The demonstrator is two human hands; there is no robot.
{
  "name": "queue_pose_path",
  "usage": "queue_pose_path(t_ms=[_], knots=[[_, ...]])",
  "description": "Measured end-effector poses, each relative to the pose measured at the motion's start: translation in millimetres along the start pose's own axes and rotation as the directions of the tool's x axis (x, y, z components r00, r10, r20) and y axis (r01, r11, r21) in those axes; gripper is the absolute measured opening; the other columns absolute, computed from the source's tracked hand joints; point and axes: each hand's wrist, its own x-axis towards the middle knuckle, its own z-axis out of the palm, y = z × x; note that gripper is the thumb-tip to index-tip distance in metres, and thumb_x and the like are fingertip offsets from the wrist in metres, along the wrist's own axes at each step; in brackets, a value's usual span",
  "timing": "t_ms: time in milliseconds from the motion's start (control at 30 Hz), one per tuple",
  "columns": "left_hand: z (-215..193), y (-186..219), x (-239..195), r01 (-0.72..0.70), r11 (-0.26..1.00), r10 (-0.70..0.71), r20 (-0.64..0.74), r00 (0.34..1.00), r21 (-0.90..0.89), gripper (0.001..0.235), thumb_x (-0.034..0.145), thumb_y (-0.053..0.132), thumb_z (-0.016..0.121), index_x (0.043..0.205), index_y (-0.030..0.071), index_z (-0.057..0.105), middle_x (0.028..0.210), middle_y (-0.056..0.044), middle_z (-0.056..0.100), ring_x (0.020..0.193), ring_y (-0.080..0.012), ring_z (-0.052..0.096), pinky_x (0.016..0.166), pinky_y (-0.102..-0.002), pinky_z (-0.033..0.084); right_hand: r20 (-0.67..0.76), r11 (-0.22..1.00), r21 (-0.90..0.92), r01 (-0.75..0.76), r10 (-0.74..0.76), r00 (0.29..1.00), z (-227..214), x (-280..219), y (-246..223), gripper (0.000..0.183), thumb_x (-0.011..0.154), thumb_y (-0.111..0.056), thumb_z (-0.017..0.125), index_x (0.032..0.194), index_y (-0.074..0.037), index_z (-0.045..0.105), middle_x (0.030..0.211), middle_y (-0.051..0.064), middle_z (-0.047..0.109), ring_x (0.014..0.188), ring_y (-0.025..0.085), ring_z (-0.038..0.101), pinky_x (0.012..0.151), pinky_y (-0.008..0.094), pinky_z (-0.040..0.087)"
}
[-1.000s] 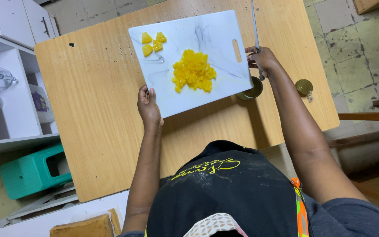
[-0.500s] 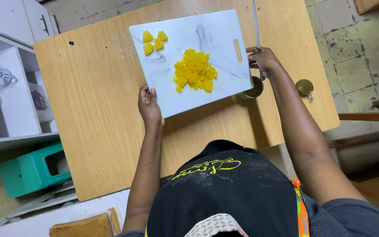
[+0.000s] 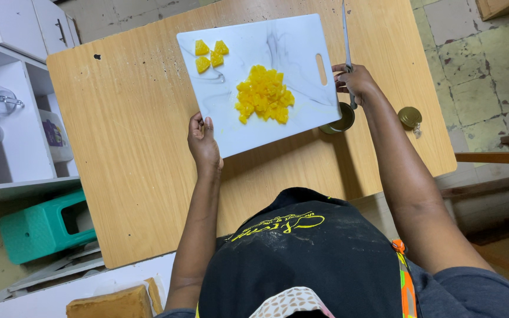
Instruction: The person uses a knife to chop yellow fruit into small pieces on a white cutting board. They repeatedly cut the fruit and occasionally transfer some pieces into a metal cup.
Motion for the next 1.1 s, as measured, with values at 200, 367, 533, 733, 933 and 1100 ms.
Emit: queue_pose_path(t_ms=[200, 367, 533, 733, 933, 1100], knots=[[0, -1, -1, 0.024, 1.000, -0.024, -0.002, 1.000, 0.018, 0.017, 0.109, 0.017, 0.053, 0.123, 0.014, 0.063, 0.109, 0.001, 0.063, 0.098, -0.0085, 0.060, 0.088, -0.031, 0.064, -0.014, 1.000, -0.003, -0.014, 0.014, 1.000, 1, 2, 7, 0.037, 0.091, 0.000, 0.053, 0.124, -0.004, 0.070, 0.089, 0.011, 0.067, 0.080, 0.020, 0.070, 0.080, 0.038, 0.065], [-1, -4, -1, 0.028, 1.000, -0.028, 0.001, 1.000, -0.009, 0.017, 0.109, 0.017, 0.054, 0.123, 0.015, 0.063, 0.108, 0.002, 0.061, 0.098, -0.0075, 0.060, 0.088, -0.029, 0.064, -0.003, 1.000, -0.003, -0.012, 0.012, 1.000, 2, 6, 13, 0.038, 0.091, -0.001, 0.054, 0.125, -0.005, 0.070, 0.089, 0.011, 0.066, 0.080, 0.020, 0.070, 0.080, 0.039, 0.065], [-1, 1, -4, 0.035, 0.999, -0.035, -0.008, 0.999, -0.023, 0.018, 0.108, 0.018, 0.054, 0.124, 0.014, 0.062, 0.110, 0.001, 0.062, 0.098, -0.0077, 0.060, 0.089, -0.030, 0.064, -0.015, 1.000, -0.011, -0.008, 0.008, 1.000, 6, 7, 12, 0.037, 0.091, 0.001, 0.054, 0.123, -0.004, 0.071, 0.091, 0.016, 0.067, 0.082, 0.024, 0.071, 0.080, 0.041, 0.065], [-6, 7, -9, 0.068, 0.998, -0.068, -0.005, 0.998, -0.017, 0.019, 0.109, 0.017, 0.053, 0.125, 0.013, 0.062, 0.111, -0.001, 0.062, 0.100, -0.0107, 0.062, 0.089, -0.033, 0.064, -0.019, 1.000, -0.016, -0.026, 0.026, 0.999, 10, 4, 12, 0.037, 0.091, 0.002, 0.054, 0.124, -0.002, 0.070, 0.093, 0.017, 0.066, 0.083, 0.026, 0.070, 0.081, 0.043, 0.063], [-13, -3, -8, 0.073, 0.997, -0.073, -0.015, 0.997, -0.009, 0.019, 0.109, 0.017, 0.054, 0.125, 0.012, 0.062, 0.114, -0.001, 0.063, 0.103, -0.0101, 0.062, 0.090, -0.032, 0.063, -0.024, 0.999, -0.018, -0.034, 0.033, 0.999, 14, -3, 12, 0.038, 0.091, 0.003, 0.054, 0.126, -0.001, 0.068, 0.092, 0.017, 0.066, 0.083, 0.027, 0.070, 0.081, 0.043, 0.063], [-27, -21, -11, 0.113, 0.993, -0.114, -0.050, 0.992, -0.026, 0.020, 0.109, 0.016, 0.052, 0.126, 0.010, 0.062, 0.113, -0.003, 0.064, 0.104, -0.0130, 0.061, 0.092, -0.034, 0.060, -0.025, 0.997, -0.036, -0.063, 0.062, 0.998, 21, -11, 14, 0.037, 0.091, 0.000, 0.055, 0.124, -0.006, 0.070, 0.091, 0.015, 0.067, 0.082, 0.024, 0.070, 0.079, 0.038, 0.064]])
